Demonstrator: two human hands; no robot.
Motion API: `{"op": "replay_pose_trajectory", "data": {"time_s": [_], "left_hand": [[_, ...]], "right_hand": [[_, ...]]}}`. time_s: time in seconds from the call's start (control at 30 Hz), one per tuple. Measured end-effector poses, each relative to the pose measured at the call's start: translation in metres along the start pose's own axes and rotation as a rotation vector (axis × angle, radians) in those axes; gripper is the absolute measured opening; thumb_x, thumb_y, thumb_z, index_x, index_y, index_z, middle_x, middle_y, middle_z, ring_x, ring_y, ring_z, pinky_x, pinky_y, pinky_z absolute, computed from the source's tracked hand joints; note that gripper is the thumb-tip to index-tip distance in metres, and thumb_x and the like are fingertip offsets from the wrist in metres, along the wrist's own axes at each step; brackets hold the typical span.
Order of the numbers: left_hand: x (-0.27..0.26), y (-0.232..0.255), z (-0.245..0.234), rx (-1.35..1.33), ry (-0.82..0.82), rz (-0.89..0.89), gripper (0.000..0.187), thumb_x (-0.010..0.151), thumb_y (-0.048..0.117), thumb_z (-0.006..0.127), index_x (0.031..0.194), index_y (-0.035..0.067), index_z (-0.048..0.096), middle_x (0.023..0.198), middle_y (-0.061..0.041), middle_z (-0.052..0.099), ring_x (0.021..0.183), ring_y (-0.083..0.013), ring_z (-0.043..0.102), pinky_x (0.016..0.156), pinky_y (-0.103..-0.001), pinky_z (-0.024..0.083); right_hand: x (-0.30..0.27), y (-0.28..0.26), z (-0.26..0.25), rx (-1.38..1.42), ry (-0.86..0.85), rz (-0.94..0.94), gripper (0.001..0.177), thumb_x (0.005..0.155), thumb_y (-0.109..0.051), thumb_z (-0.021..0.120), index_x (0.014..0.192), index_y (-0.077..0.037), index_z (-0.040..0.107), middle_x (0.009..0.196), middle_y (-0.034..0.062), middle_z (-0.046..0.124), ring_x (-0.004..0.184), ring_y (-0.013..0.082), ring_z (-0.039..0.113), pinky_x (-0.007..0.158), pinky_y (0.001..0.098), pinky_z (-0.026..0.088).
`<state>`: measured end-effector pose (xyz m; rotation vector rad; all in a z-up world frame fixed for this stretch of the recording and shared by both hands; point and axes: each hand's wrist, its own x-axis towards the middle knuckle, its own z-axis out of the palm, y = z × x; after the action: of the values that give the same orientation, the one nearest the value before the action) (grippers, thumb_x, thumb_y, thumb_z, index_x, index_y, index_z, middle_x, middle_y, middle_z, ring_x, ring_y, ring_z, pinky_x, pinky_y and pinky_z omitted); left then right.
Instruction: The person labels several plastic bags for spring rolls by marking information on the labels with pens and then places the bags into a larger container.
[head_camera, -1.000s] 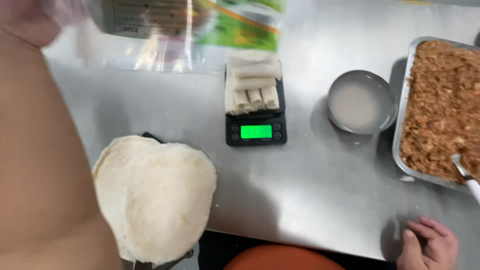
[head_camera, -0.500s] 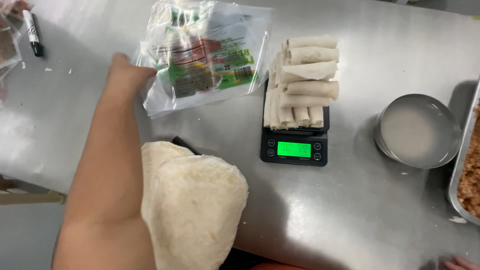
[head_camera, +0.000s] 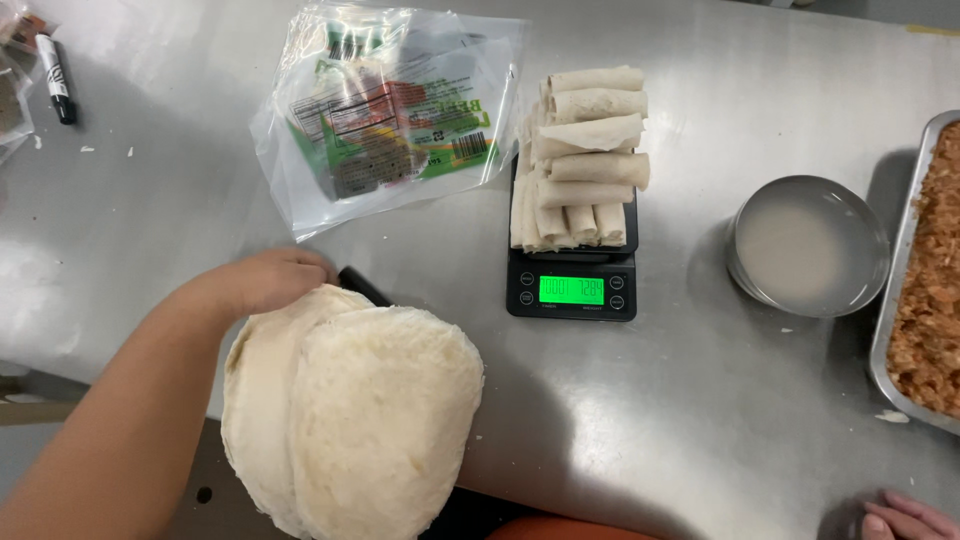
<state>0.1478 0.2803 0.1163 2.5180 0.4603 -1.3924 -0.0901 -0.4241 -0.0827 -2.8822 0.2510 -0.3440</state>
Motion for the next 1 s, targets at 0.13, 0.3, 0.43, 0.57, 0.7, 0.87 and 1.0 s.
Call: {"op": "replay_pose_trajectory", "data": {"time_s": [0.13, 0.3, 0.43, 0.57, 0.7, 0.87, 1.0], "left_hand": [[-0.032, 0.041, 0.001, -0.259, 0.165, -0.021, 0.035, 0.091, 0.027, 0.042, 0.095, 0.013, 0.074, 0.108, -0.002, 0.075, 0.103, -0.0195, 0.063, 0.091, -0.033, 0.045], [0.0, 0.06, 0.02, -0.005, 0.358, 0.035, 0.022, 0.075, 0.008, 0.051, 0.096, 0.016, 0.051, 0.112, -0.004, 0.057, 0.09, -0.029, 0.059, 0.071, -0.042, 0.046], [-0.005, 0.062, 0.014, 0.061, 0.233, 0.138, 0.037, 0.083, 0.016, 0.062, 0.118, 0.026, 0.067, 0.12, -0.003, 0.048, 0.102, -0.0278, 0.058, 0.083, -0.042, 0.049], [0.051, 0.01, 0.006, 0.49, 0.507, 0.491, 0.022, 0.083, 0.036, 0.067, 0.087, 0.015, 0.072, 0.095, 0.0, 0.058, 0.097, -0.0227, 0.059, 0.078, -0.042, 0.049], [-0.026, 0.002, -0.018, 0.209, 0.422, 0.149, 0.015, 0.083, 0.02, 0.058, 0.08, 0.014, 0.071, 0.085, -0.003, 0.07, 0.08, -0.0241, 0.062, 0.068, -0.039, 0.045], [-0.034, -0.099, -0.025, -0.208, 0.712, -0.182, 0.03, 0.088, 0.042, 0.074, 0.109, 0.023, 0.082, 0.1, -0.003, 0.079, 0.097, -0.025, 0.069, 0.084, -0.041, 0.049], [0.023, -0.197, -0.014, -0.606, 0.983, 0.016, 0.021, 0.105, 0.023, 0.079, 0.106, 0.005, 0.067, 0.085, -0.011, 0.063, 0.077, -0.0184, 0.057, 0.059, -0.037, 0.038]], "right_hand": [[0.0, -0.054, -0.018, 0.039, 0.034, 0.062, 0.022, 0.122, -0.008, 0.068, 0.119, 0.01, 0.079, 0.135, 0.0269, 0.073, 0.128, 0.0369, 0.067, 0.117, 0.0448, 0.053], [0.008, -0.048, -0.018, 0.125, 0.141, -0.045, 0.019, 0.115, -0.001, 0.07, 0.109, 0.015, 0.077, 0.118, 0.0323, 0.074, 0.116, 0.0382, 0.071, 0.111, 0.046, 0.057], [0.012, -0.054, -0.025, 0.023, 0.018, 0.081, 0.023, 0.107, -0.011, 0.067, 0.105, 0.007, 0.081, 0.123, 0.0232, 0.075, 0.125, 0.0332, 0.068, 0.114, 0.0439, 0.053], [0.04, -0.155, -0.042, 0.373, 0.044, -0.161, 0.016, 0.096, -0.02, 0.066, 0.103, -0.009, 0.077, 0.122, 0.0129, 0.073, 0.122, 0.0274, 0.064, 0.118, 0.0421, 0.047], [0.147, -0.345, -0.039, 0.735, -0.225, -0.671, 0.018, 0.095, -0.015, 0.061, 0.107, -0.011, 0.074, 0.109, 0.0075, 0.073, 0.097, 0.0237, 0.072, 0.092, 0.0354, 0.056], [0.221, -0.58, 0.094, 0.648, -0.221, -0.962, 0.049, 0.1, -0.034, 0.057, 0.136, -0.003, 0.061, 0.11, 0.0141, 0.066, 0.099, 0.0387, 0.062, 0.079, 0.0518, 0.05], [0.232, -0.641, 0.125, -0.033, -0.682, -0.886, 0.066, 0.098, -0.056, 0.057, 0.155, -0.026, 0.043, 0.17, 0.0088, 0.023, 0.156, 0.0354, 0.019, 0.114, 0.0595, 0.03]]}}
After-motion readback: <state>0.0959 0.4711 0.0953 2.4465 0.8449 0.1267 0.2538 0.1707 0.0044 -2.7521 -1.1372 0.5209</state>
